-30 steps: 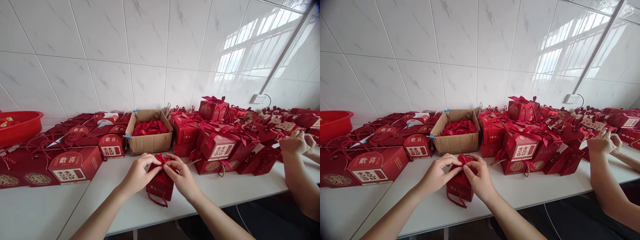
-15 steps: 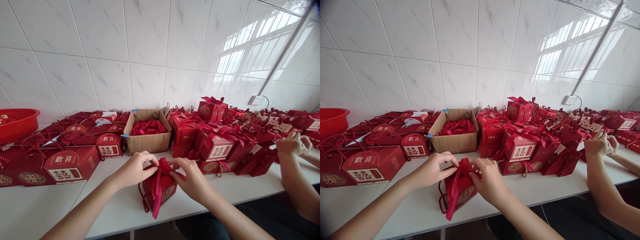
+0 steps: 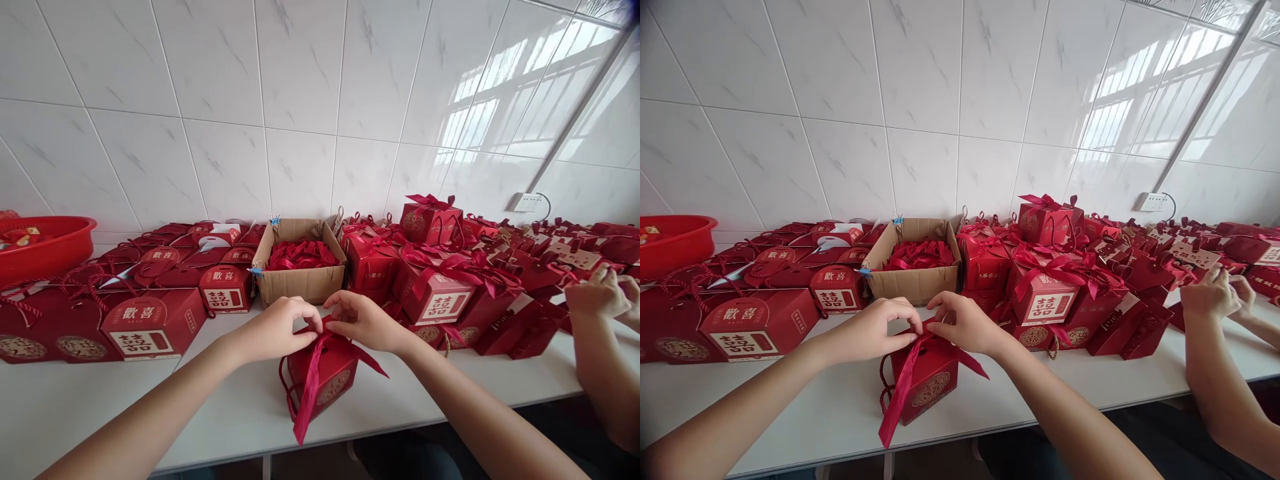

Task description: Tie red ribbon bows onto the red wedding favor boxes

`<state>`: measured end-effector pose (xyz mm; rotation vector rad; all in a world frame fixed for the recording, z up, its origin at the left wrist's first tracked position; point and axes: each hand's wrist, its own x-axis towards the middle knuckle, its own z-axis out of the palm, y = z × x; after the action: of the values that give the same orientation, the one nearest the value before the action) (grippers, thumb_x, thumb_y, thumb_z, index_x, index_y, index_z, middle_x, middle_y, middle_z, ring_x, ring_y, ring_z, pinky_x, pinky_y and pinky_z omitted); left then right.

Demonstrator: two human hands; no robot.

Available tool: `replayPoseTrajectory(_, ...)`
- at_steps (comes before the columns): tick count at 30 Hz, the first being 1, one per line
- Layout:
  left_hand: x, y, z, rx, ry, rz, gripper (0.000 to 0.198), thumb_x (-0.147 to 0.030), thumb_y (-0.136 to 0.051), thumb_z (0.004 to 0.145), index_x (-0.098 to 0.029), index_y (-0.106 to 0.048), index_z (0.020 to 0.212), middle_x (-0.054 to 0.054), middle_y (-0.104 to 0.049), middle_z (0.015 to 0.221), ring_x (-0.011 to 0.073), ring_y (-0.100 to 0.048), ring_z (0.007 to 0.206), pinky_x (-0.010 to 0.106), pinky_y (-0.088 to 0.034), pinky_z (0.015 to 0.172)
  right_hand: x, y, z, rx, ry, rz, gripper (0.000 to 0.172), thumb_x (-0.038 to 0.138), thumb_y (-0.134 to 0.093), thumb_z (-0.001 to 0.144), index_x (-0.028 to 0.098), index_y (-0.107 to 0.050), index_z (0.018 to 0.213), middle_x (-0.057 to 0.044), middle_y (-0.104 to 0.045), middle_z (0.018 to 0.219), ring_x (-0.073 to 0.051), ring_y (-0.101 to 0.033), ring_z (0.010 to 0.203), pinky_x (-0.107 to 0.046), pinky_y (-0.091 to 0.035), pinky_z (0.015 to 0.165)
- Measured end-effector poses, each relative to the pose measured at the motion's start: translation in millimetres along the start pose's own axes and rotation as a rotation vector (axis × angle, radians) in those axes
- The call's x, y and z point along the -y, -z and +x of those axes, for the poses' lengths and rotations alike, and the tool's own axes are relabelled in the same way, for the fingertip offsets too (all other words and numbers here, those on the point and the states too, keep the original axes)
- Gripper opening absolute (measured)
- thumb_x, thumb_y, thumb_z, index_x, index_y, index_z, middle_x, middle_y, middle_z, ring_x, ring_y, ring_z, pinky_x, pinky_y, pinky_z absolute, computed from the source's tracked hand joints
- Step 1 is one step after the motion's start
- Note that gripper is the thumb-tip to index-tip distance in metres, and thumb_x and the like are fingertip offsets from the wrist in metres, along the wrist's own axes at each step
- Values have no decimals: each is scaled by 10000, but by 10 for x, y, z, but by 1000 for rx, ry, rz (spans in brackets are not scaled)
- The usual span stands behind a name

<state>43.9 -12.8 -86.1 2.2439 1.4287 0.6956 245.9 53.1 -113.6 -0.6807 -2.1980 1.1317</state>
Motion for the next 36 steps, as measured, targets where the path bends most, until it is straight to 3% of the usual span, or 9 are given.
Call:
replayPoseTrajectory(4, -8, 37, 49, 50, -2, -9, 110, -220, -606, 752, -230, -711, 783, 6, -701, 808, 187, -639, 745, 240, -462, 667, 63, 37, -71, 81, 221, -160, 102, 234, -558, 890, 193, -639, 938, -17, -658, 850, -132, -604, 743, -235, -496, 664)
replayPoseTrajectory(9, 27, 50, 78, 103, 15, -8, 129, -186, -584, 748, -227, -698, 793, -10, -714, 815, 180, -645, 761, 228, -454, 661, 52, 2, -142, 142, 410, -503, 371, 122, -401, 938, 242, -667, 1167, -74, -634, 987, -166, -599, 878, -263, -487, 766)
replayPoseTrajectory(14, 27, 82, 93, 142, 9, -19, 156, -160, -574, 755, -228, -714, 764, -8, -725, 819, 180, -658, 794, 227, -464, 694, -1, -24, -144, 159, 458, -662, 466, 46, -393, 896, 284, -689, 1167, -64, -576, 868, -164, -531, 788, -258, -454, 695)
replayPoseTrajectory(20, 84, 125, 117, 130, 14, -21, 129, -197, -576, 789, -222, -702, 783, -1, -719, 843, 181, -649, 799, 239, -459, 701, -30, -9, -144, 177, 542, -761, 483, 33, -430, 881, 317, -684, 1178, -62, -536, 854, -173, -463, 781, -274, -443, 716)
replayPoseTrajectory(27, 112, 106, 95, 178, 22, -51, 111, -275, -584, 820, -205, -669, 836, 5, -693, 899, 182, -632, 864, 266, -463, 793, -104, -10, -139, 206, 515, -732, 462, 50, -446, 891, 309, -670, 1201, -65, -528, 865, -172, -450, 793, -284, -440, 728)
replayPoseTrajectory(32, 88, 96, 57, 204, 21, -10, 118, -304, -574, 832, -194, -611, 812, 27, -591, 955, 183, -574, 871, 299, -446, 816, -129, -11, -127, 197, 533, -712, 457, 51, -446, 892, 302, -669, 1202, -69, -542, 882, -170, -439, 797, -287, -439, 744)
replayPoseTrajectory(36, 89, 74, 60, 244, 1, 16, 94, -272, -519, 869, -213, -589, 849, 37, -529, 1077, 198, -518, 1042, 325, -410, 945, -117, -11, -125, 205, 533, -730, 488, 39, -444, 881, 324, -656, 1216, -69, -548, 908, -173, -435, 800, -295, -438, 748)
